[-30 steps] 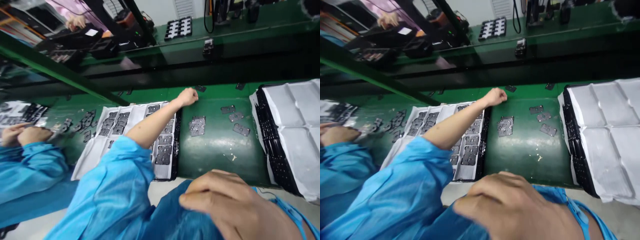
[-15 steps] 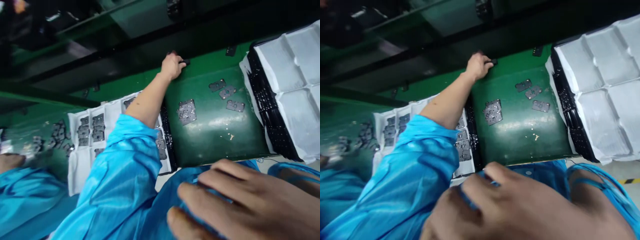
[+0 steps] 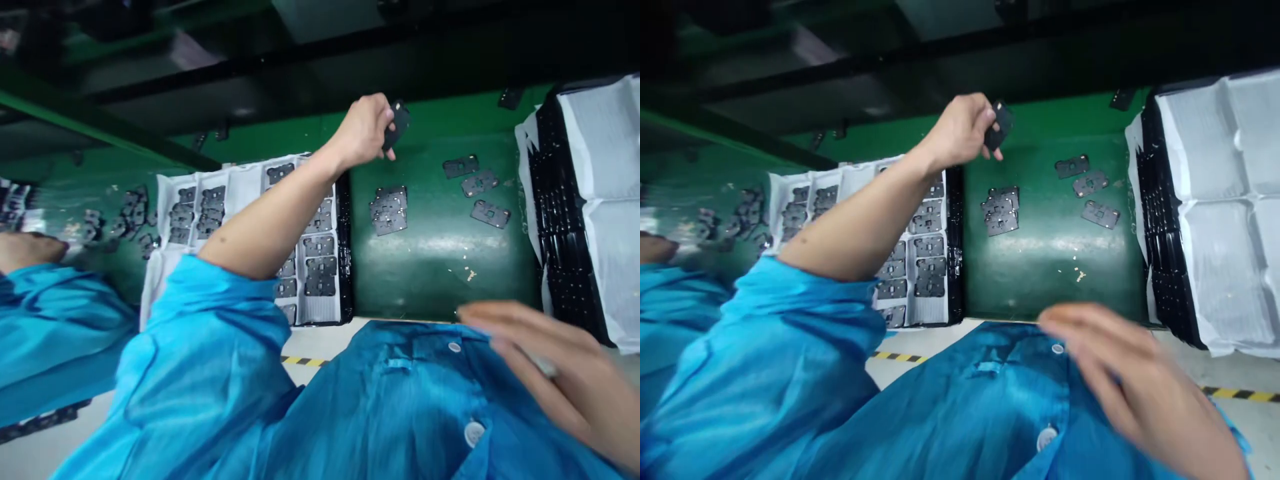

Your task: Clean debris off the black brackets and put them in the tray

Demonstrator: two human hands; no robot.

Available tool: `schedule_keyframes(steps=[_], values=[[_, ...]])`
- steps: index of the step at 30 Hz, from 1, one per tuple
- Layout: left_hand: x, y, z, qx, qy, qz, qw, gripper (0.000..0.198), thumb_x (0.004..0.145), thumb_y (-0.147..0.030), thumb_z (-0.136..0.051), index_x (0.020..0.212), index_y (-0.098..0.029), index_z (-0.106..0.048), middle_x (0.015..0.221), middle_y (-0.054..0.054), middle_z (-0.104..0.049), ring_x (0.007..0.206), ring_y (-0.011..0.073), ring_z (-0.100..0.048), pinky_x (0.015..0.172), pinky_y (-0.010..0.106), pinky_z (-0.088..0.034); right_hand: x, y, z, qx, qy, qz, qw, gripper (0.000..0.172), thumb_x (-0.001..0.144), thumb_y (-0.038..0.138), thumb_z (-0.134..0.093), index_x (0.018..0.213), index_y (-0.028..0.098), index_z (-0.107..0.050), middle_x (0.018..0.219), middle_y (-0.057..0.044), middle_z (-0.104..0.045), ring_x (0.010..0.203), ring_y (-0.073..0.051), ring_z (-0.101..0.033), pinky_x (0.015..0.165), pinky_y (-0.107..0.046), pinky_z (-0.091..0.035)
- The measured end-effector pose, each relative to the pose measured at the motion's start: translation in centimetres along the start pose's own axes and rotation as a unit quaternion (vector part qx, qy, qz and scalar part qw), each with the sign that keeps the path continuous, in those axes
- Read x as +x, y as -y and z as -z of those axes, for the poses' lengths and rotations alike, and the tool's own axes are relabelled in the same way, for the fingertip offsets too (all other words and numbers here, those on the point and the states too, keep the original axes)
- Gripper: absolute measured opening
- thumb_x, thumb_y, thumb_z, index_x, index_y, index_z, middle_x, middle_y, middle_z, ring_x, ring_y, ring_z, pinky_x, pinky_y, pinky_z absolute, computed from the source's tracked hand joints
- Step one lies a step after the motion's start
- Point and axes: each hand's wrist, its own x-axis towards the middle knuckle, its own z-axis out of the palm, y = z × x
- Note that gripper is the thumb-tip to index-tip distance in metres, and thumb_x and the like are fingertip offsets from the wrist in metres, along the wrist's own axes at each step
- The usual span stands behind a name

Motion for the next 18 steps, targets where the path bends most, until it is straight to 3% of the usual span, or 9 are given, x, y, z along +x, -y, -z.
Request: schedule_keyframes(steps=[3, 5, 9, 13, 15, 18], values=[[-6.7, 0.3, -0.3, -0.065, 0.025, 0.009, 0.998, 0.027, 0.118, -0.029, -0.033, 0.119, -0.013, -0.056, 0.091, 0.007, -0.073, 0.082, 0.0196, -0.075, 0.086, 0.036, -0.059, 0.8, -5.9, -1.9, -0.146, -0.125, -0.028, 0.981, 0.041, 0.11, 0.035, -0.056, 0.149, 0.029, -0.068, 0.147, -0.01, -0.07, 0.131, -0.032, -0.071, 0.118, -0.058, -0.056], [-11.5, 0.5, -2.0, -0.096, 0.008, 0.007, 0.995, 0.028, 0.117, -0.03, -0.035, 0.113, -0.015, -0.058, 0.098, 0.009, -0.074, 0.09, 0.0223, -0.075, 0.091, 0.04, -0.06, 1.0, -9.3, -3.9, -0.19, -0.172, -0.037, 0.966, 0.048, 0.111, 0.037, -0.055, 0.157, 0.024, -0.06, 0.16, -0.015, -0.06, 0.145, -0.036, -0.061, 0.125, -0.064, -0.047], [-18.7, 0.1, -9.6, -0.197, -0.02, -0.049, 0.979, 0.032, 0.116, -0.034, -0.033, 0.126, -0.018, -0.058, 0.139, 0.018, -0.07, 0.128, 0.0274, -0.069, 0.113, 0.048, -0.055, 2.1, -12.6, -7.4, -0.262, -0.166, -0.007, 0.951, 0.061, 0.114, 0.035, -0.047, 0.172, 0.018, -0.036, 0.175, -0.02, -0.04, 0.167, -0.038, -0.03, 0.133, -0.074, -0.025], [-21.1, -1.8, -17.4, -0.274, -0.092, -0.074, 0.954, 0.034, 0.117, -0.038, -0.029, 0.115, -0.019, -0.058, 0.171, 0.022, -0.044, 0.166, 0.029, -0.034, 0.135, 0.058, -0.031, 4.6, -12.2, -8.8, -0.225, -0.136, 0.026, 0.965, 0.059, 0.115, 0.029, -0.033, 0.173, 0.017, -0.031, 0.172, -0.018, -0.047, 0.166, -0.03, -0.034, 0.135, -0.067, -0.027], [-20.9, -3.2, -19.6, -0.308, -0.116, -0.074, 0.941, 0.035, 0.117, -0.039, -0.028, 0.116, -0.02, -0.057, 0.176, 0.021, -0.038, 0.17, 0.0274, -0.025, 0.138, 0.062, -0.025, 5.3, -11.6, -8.6, -0.155, -0.128, 0.026, 0.979, 0.058, 0.116, 0.032, -0.032, 0.172, 0.017, -0.033, 0.164, -0.017, -0.058, 0.161, -0.029, -0.044, 0.133, -0.064, -0.033], [-19.8, -5.2, -21.1, -0.362, -0.115, -0.097, 0.92, 0.034, 0.117, -0.039, -0.028, 0.12, -0.021, -0.057, 0.175, 0.02, -0.04, 0.169, 0.0254, -0.029, 0.138, 0.061, -0.027, 5.1, -11.0, -7.4, -0.035, -0.178, -0.024, 0.983, 0.053, 0.117, 0.039, -0.037, 0.166, 0.02, -0.043, 0.142, -0.015, -0.075, 0.141, -0.028, -0.066, 0.122, -0.058, -0.05]])
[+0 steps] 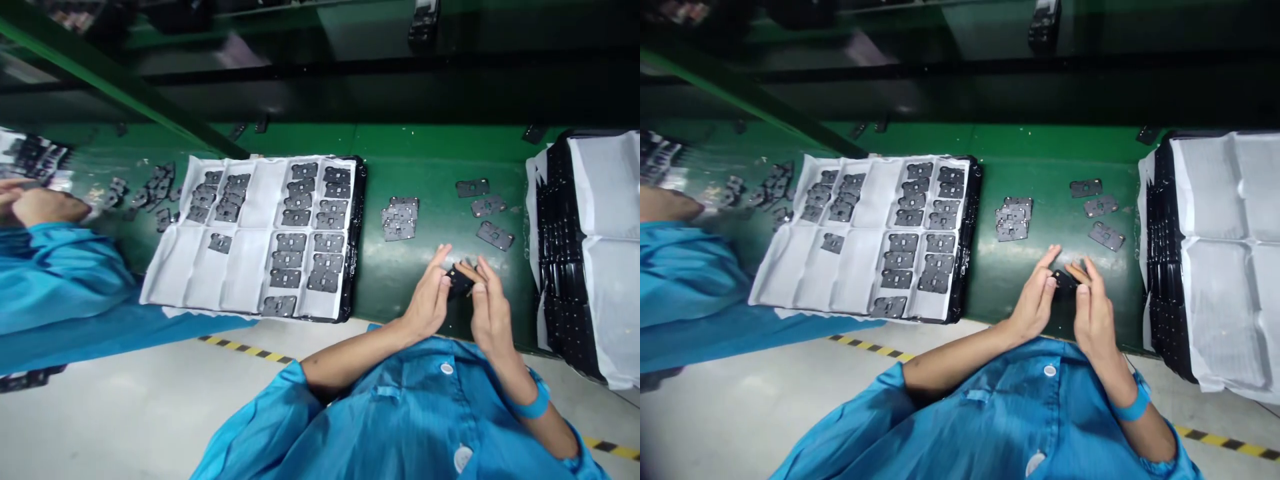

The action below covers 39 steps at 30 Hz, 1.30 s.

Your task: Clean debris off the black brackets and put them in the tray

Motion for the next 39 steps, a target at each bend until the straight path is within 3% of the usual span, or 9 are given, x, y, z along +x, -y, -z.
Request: schedule_keyframes(steps=[3, 6, 9, 12, 15, 18, 23, 32, 39], values=[[1.3, -0.5, -1.2, -0.039, 0.011, -0.018, 0.999, 0.033, 0.117, -0.04, -0.029, 0.114, -0.021, -0.056, 0.169, 0.022, -0.047, 0.161, 0.0254, -0.043, 0.133, 0.056, -0.038, -0.3, 0.5, 2.0, 0.079, -0.082, -0.059, 0.992, 0.048, 0.116, 0.043, -0.044, 0.155, 0.019, -0.055, 0.128, -0.015, -0.079, 0.121, -0.029, -0.077, 0.11, -0.054, -0.058], [2.5, -1.5, -0.7, -0.006, 0.009, -0.014, 1.0, 0.032, 0.116, -0.039, -0.031, 0.105, -0.022, -0.055, 0.149, 0.021, -0.062, 0.143, 0.0264, -0.06, 0.119, 0.051, -0.051, -0.2, 1.4, 3.6, 0.091, -0.119, -0.058, 0.987, 0.043, 0.114, 0.044, -0.049, 0.145, 0.019, -0.065, 0.128, -0.015, -0.077, 0.11, -0.027, -0.077, 0.1, -0.05, -0.062], [3.4, -3.2, 0.9, 0.061, 0.089, 0.015, 0.994, 0.027, 0.114, -0.037, -0.035, 0.101, -0.024, -0.056, 0.103, 0.01, -0.072, 0.1, 0.0241, -0.072, 0.092, 0.041, -0.058, 0.6, 2.4, 4.0, 0.065, -0.072, -0.038, 0.995, 0.035, 0.109, 0.042, -0.06, 0.135, 0.023, -0.073, 0.12, -0.011, -0.076, 0.093, -0.022, -0.074, 0.087, -0.04, -0.062], [3.7, -4.8, 2.4, 0.061, 0.17, 0.063, 0.982, 0.022, 0.112, -0.04, -0.044, 0.101, -0.025, -0.056, 0.082, 0.001, -0.067, 0.071, 0.0192, -0.064, 0.071, 0.033, -0.051, 1.4, 3.2, 3.7, 0.086, -0.038, -0.043, 0.995, 0.021, 0.105, 0.04, -0.068, 0.11, 0.023, -0.079, 0.102, -0.006, -0.075, 0.08, -0.018, -0.069, 0.075, -0.032, -0.059], [3.2, -5.5, 3.3, -0.043, 0.158, 0.114, 0.98, 0.024, 0.105, -0.048, -0.059, 0.105, -0.024, -0.058, 0.087, 0.001, -0.07, 0.068, 0.0169, -0.064, 0.065, 0.03, -0.048, 1.9, 3.8, 3.2, 0.136, -0.054, -0.091, 0.985, 0.023, 0.103, 0.042, -0.071, 0.097, 0.021, -0.077, 0.082, -0.002, -0.069, 0.065, -0.014, -0.063, 0.058, -0.026, -0.053], [2.6, -5.3, 3.5, -0.088, 0.128, 0.131, 0.979, 0.031, 0.105, -0.051, -0.059, 0.093, -0.022, -0.06, 0.076, 0.0, -0.064, 0.065, 0.0152, -0.06, 0.062, 0.028, -0.045, 2.1, 4.4, 3.2, 0.17, -0.043, -0.122, 0.977, 0.025, 0.101, 0.045, -0.073, 0.099, 0.02, -0.077, 0.07, 0.002, -0.063, 0.056, -0.013, -0.057, 0.052, -0.024, -0.048], [2.3, -5.1, 3.9, 0.006, 0.089, 0.048, 0.995, 0.028, 0.108, -0.043, -0.052, 0.089, -0.023, -0.058, 0.074, -0.001, -0.057, 0.065, 0.0148, -0.052, 0.064, 0.029, -0.042, 2.2, 5.1, 3.3, 0.168, -0.016, -0.109, 0.98, 0.027, 0.102, 0.044, -0.069, 0.11, 0.021, -0.08, 0.07, 0.002, -0.06, 0.058, -0.013, -0.051, 0.054, -0.025, -0.044], [2.0, -4.4, 4.0, 0.125, 0.096, -0.064, 0.985, 0.026, 0.115, -0.034, -0.038, 0.096, -0.024, -0.053, 0.082, 0.001, -0.06, 0.067, 0.0159, -0.054, 0.066, 0.03, -0.042, 2.3, 3.7, 2.5, 0.196, -0.008, -0.128, 0.972, 0.024, 0.102, 0.042, -0.07, 0.102, 0.022, -0.081, 0.075, 0.0, -0.065, 0.063, -0.014, -0.053, 0.059, -0.026, -0.044], [1.9, -4.1, 3.8, 0.142, 0.106, -0.07, 0.982, 0.028, 0.116, -0.034, -0.034, 0.095, -0.024, -0.05, 0.083, 0.001, -0.06, 0.068, 0.0161, -0.054, 0.066, 0.03, -0.043, 2.4, 3.2, 1.9, 0.181, -0.02, -0.125, 0.975, 0.027, 0.1, 0.044, -0.068, 0.096, 0.021, -0.081, 0.077, -0.001, -0.067, 0.063, -0.014, -0.053, 0.059, -0.027, -0.043]])
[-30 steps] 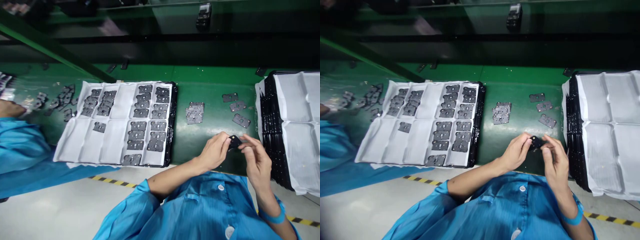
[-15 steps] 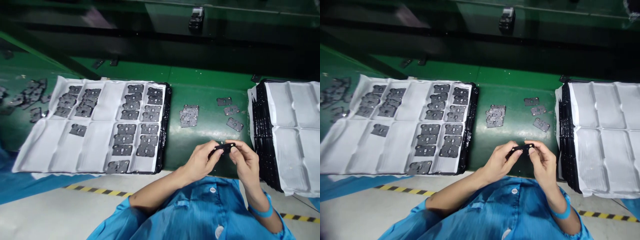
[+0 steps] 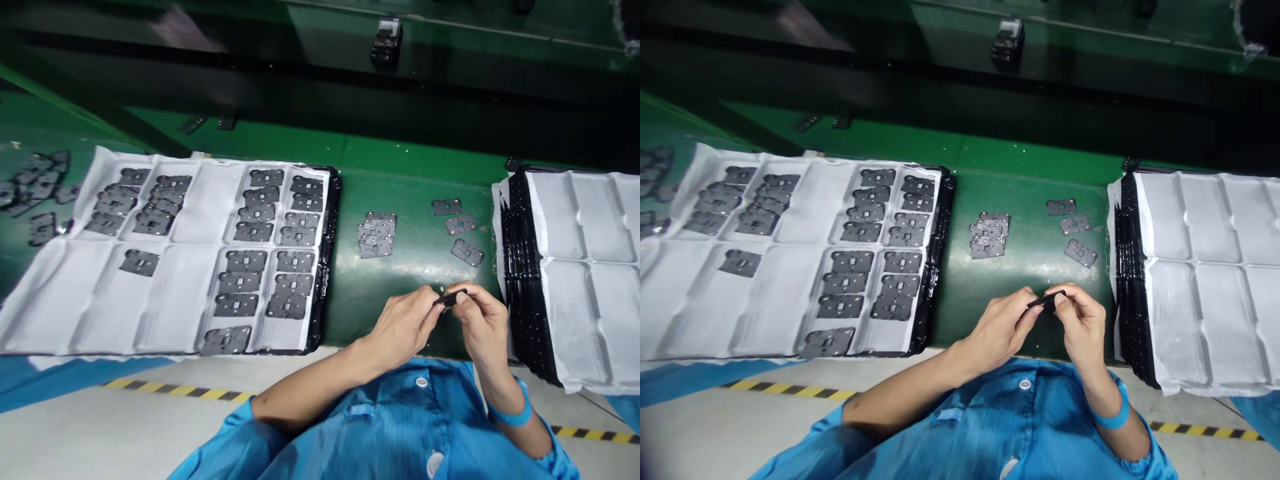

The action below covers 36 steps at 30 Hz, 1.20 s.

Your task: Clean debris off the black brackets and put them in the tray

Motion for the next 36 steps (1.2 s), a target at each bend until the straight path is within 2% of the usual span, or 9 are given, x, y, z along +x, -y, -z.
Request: schedule_keyframes(steps=[7, 13, 17, 23, 27, 29, 32, 34, 36], values=[[-0.1, 0.0, 0.1, -0.053, 0.02, 0.042, 0.998, 0.024, 0.114, -0.034, -0.038, 0.095, -0.025, -0.048, 0.082, 0.0, -0.058, 0.069, 0.0164, -0.053, 0.067, 0.03, -0.041, 0.0, -0.3, -0.1, 0.013, -0.003, -0.007, 1.0, 0.023, 0.099, 0.038, -0.069, 0.094, 0.02, -0.081, 0.07, 0.001, -0.06, 0.059, -0.012, -0.046, 0.056, -0.025, -0.038], [0.0, 0.1, 0.1, -0.085, 0.013, 0.052, 0.995, 0.021, 0.113, -0.032, -0.04, 0.094, -0.024, -0.046, 0.078, -0.003, -0.052, 0.065, 0.0146, -0.046, 0.064, 0.028, -0.035, -0.1, -0.4, -0.1, 0.017, -0.005, -0.018, 1.0, 0.019, 0.096, 0.033, -0.07, 0.092, 0.019, -0.082, 0.064, 0.003, -0.055, 0.055, -0.01, -0.041, 0.052, -0.024, -0.034], [0.0, 0.2, 0.2, -0.1, 0.013, 0.059, 0.993, 0.021, 0.113, -0.032, -0.04, 0.094, -0.024, -0.045, 0.077, -0.004, -0.049, 0.064, 0.0143, -0.045, 0.064, 0.028, -0.034, -0.2, -0.7, 0.2, 0.047, 0.013, -0.008, 0.999, 0.017, 0.095, 0.023, -0.067, 0.097, 0.02, -0.083, 0.07, 0.002, -0.059, 0.058, -0.01, -0.044, 0.055, -0.025, -0.036], [0.1, 0.4, 0.4, -0.097, 0.03, 0.084, 0.991, 0.022, 0.113, -0.035, -0.04, 0.095, -0.024, -0.046, 0.077, -0.004, -0.051, 0.064, 0.0148, -0.047, 0.064, 0.028, -0.034, 0.2, -1.0, 1.1, 0.079, 0.097, 0.0, 0.992, 0.027, 0.102, 0.022, -0.056, 0.109, 0.02, -0.081, 0.064, 0.003, -0.054, 0.059, -0.013, -0.049, 0.06, -0.029, -0.038], [0.3, 0.4, 1.0, -0.101, 0.038, 0.09, 0.99, 0.022, 0.113, -0.036, -0.036, 0.098, -0.024, -0.046, 0.077, -0.004, -0.051, 0.064, 0.0155, -0.046, 0.065, 0.03, -0.035, 0.5, -0.7, 1.3, 0.042, 0.086, 0.018, 0.995, 0.027, 0.104, 0.02, -0.054, 0.108, 0.022, -0.08, 0.066, 0.003, -0.059, 0.06, -0.013, -0.053, 0.064, -0.029, -0.044], [0.3, 0.3, 1.4, -0.113, 0.045, 0.087, 0.989, 0.021, 0.113, -0.034, -0.033, 0.1, -0.024, -0.046, 0.077, -0.003, -0.05, 0.064, 0.0158, -0.046, 0.066, 0.03, -0.035, 0.7, -0.5, 1.5, 0.006, 0.061, 0.05, 0.997, 0.026, 0.101, 0.016, -0.055, 0.105, 0.023, -0.08, 0.072, 0.002, -0.065, 0.064, -0.014, -0.058, 0.068, -0.028, -0.048], [0.3, 0.4, 1.8, -0.132, 0.051, 0.085, 0.986, 0.016, 0.11, -0.028, -0.032, 0.102, -0.024, -0.045, 0.079, -0.003, -0.052, 0.065, 0.016, -0.047, 0.067, 0.031, -0.037, 0.8, 0.0, 2.0, -0.072, 0.035, 0.101, 0.992, 0.029, 0.098, 0.012, -0.056, 0.102, 0.024, -0.081, 0.1, -0.002, -0.076, 0.085, -0.016, -0.068, 0.078, -0.028, -0.053], [0.4, 0.5, 1.9, -0.134, 0.043, 0.08, 0.987, 0.013, 0.108, -0.025, -0.034, 0.103, -0.024, -0.046, 0.081, -0.002, -0.053, 0.067, 0.0159, -0.047, 0.069, 0.031, -0.038, 0.9, 0.4, 2.2, -0.105, 0.043, 0.117, 0.987, 0.027, 0.103, 0.018, -0.056, 0.107, 0.026, -0.082, 0.114, -0.004, -0.078, 0.103, -0.019, -0.071, 0.09, -0.03, -0.055], [0.4, 0.6, 2.0, -0.14, 0.031, 0.075, 0.987, 0.009, 0.105, -0.025, -0.039, 0.101, -0.023, -0.047, 0.081, -0.002, -0.054, 0.068, 0.0155, -0.046, 0.069, 0.03, -0.038, 0.9, 1.0, 2.3, -0.126, 0.067, 0.117, 0.983, 0.023, 0.106, 0.028, -0.06, 0.115, 0.026, -0.081, 0.116, -0.005, -0.079, 0.11, -0.022, -0.072, 0.096, -0.032, -0.055]])
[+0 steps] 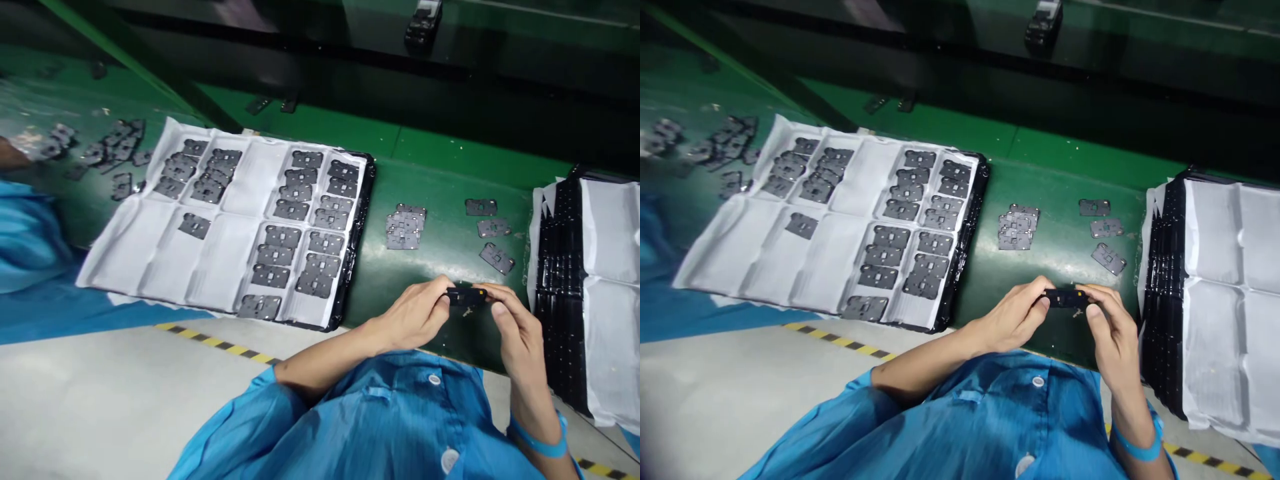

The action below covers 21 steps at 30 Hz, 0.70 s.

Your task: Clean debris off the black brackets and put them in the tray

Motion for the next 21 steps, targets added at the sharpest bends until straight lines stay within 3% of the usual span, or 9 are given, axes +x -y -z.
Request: schedule_keyframes(steps=[3, 7, 12, 21], values=[[0.1, 0.0, 0.2, -0.045, -0.008, 0.01, 0.999, 0.01, 0.103, -0.029, -0.047, 0.097, -0.022, -0.052, 0.079, -0.002, -0.054, 0.067, 0.0143, -0.047, 0.067, 0.028, -0.038, 0.1, 1.0, -0.3, -0.029, 0.039, 0.006, 0.999, 0.018, 0.105, 0.034, -0.067, 0.105, 0.024, -0.081, 0.096, -0.002, -0.078, 0.088, -0.019, -0.074, 0.081, -0.027, -0.057], [0.1, -0.3, 0.2, -0.148, -0.029, 0.039, 0.988, 0.025, 0.107, -0.034, -0.044, 0.09, -0.02, -0.056, 0.075, -0.001, -0.056, 0.069, 0.0141, -0.051, 0.068, 0.028, -0.04, 0.0, 2.0, -1.0, -0.057, 0.036, 0.023, 0.997, 0.026, 0.108, 0.029, -0.065, 0.085, 0.023, -0.077, 0.07, 0.004, -0.067, 0.06, -0.012, -0.062, 0.062, -0.022, -0.049], [-0.2, -0.5, -0.4, -0.244, -0.029, 0.076, 0.966, 0.029, 0.108, -0.04, -0.04, 0.092, -0.02, -0.053, 0.067, -0.003, -0.054, 0.058, 0.012, -0.044, 0.062, 0.026, -0.038, -0.4, 2.3, -1.6, -0.069, 0.012, 0.04, 0.997, 0.027, 0.107, 0.026, -0.066, 0.081, 0.022, -0.074, 0.066, 0.006, -0.064, 0.053, -0.009, -0.055, 0.057, -0.021, -0.045], [-0.3, -0.5, -0.6, -0.312, -0.006, 0.095, 0.945, 0.03, 0.106, -0.046, -0.04, 0.098, -0.019, -0.053, 0.061, -0.004, -0.055, 0.05, 0.0107, -0.041, 0.055, 0.024, -0.035, -0.7, 2.3, -1.8, -0.067, 0.001, 0.049, 0.997, 0.029, 0.107, 0.026, -0.067, 0.079, 0.022, -0.074, 0.064, 0.004, -0.066, 0.053, -0.011, -0.059, 0.056, -0.022, -0.046]])
